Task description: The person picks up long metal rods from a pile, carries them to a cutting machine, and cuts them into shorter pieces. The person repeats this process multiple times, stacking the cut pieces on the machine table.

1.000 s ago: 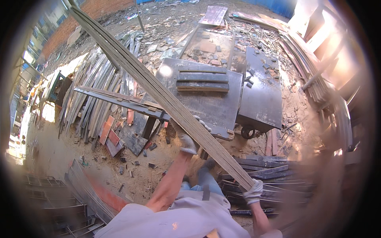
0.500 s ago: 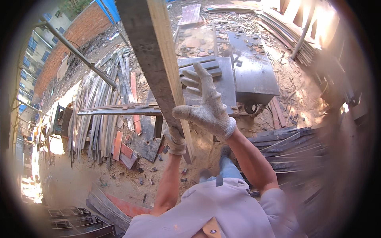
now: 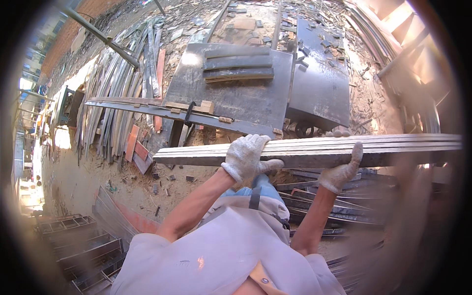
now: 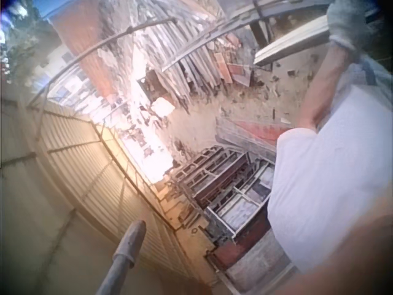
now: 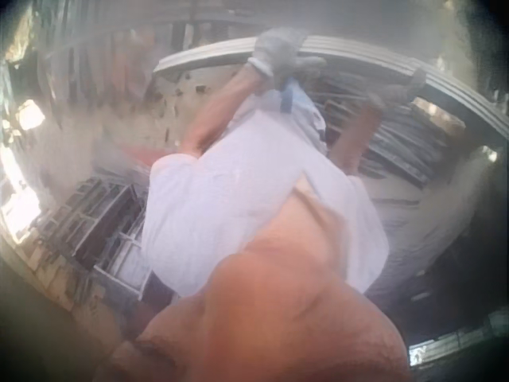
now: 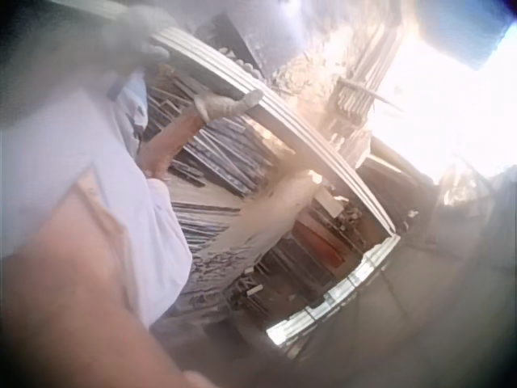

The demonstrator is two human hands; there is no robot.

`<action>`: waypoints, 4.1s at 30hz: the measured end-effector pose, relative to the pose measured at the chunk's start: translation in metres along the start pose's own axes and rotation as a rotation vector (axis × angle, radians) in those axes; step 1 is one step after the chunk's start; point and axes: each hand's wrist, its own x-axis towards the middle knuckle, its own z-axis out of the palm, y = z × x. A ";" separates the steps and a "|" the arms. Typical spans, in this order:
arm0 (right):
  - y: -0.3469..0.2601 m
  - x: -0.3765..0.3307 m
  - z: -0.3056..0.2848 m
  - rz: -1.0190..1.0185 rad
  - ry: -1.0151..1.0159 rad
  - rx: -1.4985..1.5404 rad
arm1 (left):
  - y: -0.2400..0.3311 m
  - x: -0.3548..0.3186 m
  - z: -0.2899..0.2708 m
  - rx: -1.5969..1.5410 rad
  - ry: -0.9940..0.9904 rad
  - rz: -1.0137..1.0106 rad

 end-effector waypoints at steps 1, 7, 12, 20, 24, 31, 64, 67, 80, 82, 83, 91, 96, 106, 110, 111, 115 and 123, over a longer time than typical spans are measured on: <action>-0.008 0.019 -0.017 0.003 0.036 -0.004 | 0.010 0.018 -0.003 0.038 -0.140 0.007; -0.081 0.119 -0.157 0.055 0.152 -0.053 | -0.070 0.032 -0.037 0.111 -0.290 0.116; -0.151 0.194 -0.321 -0.014 0.321 -0.231 | -0.160 0.018 -0.078 0.312 -0.264 0.177; -0.215 0.222 -0.322 -0.056 0.575 -0.352 | -0.224 0.090 0.017 0.183 -0.286 0.217; -0.242 0.223 -0.312 -0.069 0.626 -0.415 | -0.237 0.108 0.050 0.057 -0.351 0.178; -0.216 0.226 -0.268 0.017 0.729 -0.509 | -0.266 0.112 0.086 0.010 -0.466 0.165; -0.014 0.252 -0.380 0.297 0.926 -0.444 | -0.268 0.072 0.123 0.081 -0.243 -0.054; -0.010 0.239 -0.383 0.290 1.019 -0.498 | -0.268 0.077 0.123 0.089 -0.272 -0.050; 0.023 0.222 -0.392 0.312 0.951 -0.596 | -0.272 0.068 0.132 0.209 -0.189 0.042; 0.019 0.209 -0.388 0.410 0.943 -0.636 | -0.272 0.073 0.137 0.215 -0.169 0.064; 0.020 0.203 -0.375 0.496 0.980 -0.770 | -0.272 0.071 0.139 0.223 -0.166 0.064; 0.072 0.175 -0.228 -0.070 -0.688 -2.515 | -0.274 0.064 0.143 0.312 -0.106 0.062; 0.108 0.216 -0.321 -0.187 -0.889 -2.242 | -0.281 0.055 0.143 0.262 -0.059 0.014; 0.105 0.196 -0.229 -0.004 -1.076 -2.461 | -0.288 0.055 0.170 0.225 -0.047 0.018; 0.110 0.207 -0.241 -0.002 -1.140 -2.450 | -0.290 0.051 0.178 0.239 -0.063 -0.009; 0.109 0.206 -0.235 0.033 -1.147 -2.462 | -0.290 0.052 0.178 0.246 -0.070 -0.012; 0.111 0.201 -0.237 -0.016 -1.083 -2.420 | -0.290 0.054 0.174 0.263 -0.082 -0.018; 0.105 0.204 -0.238 0.056 -1.098 -2.478 | -0.290 0.052 0.181 0.249 -0.047 -0.003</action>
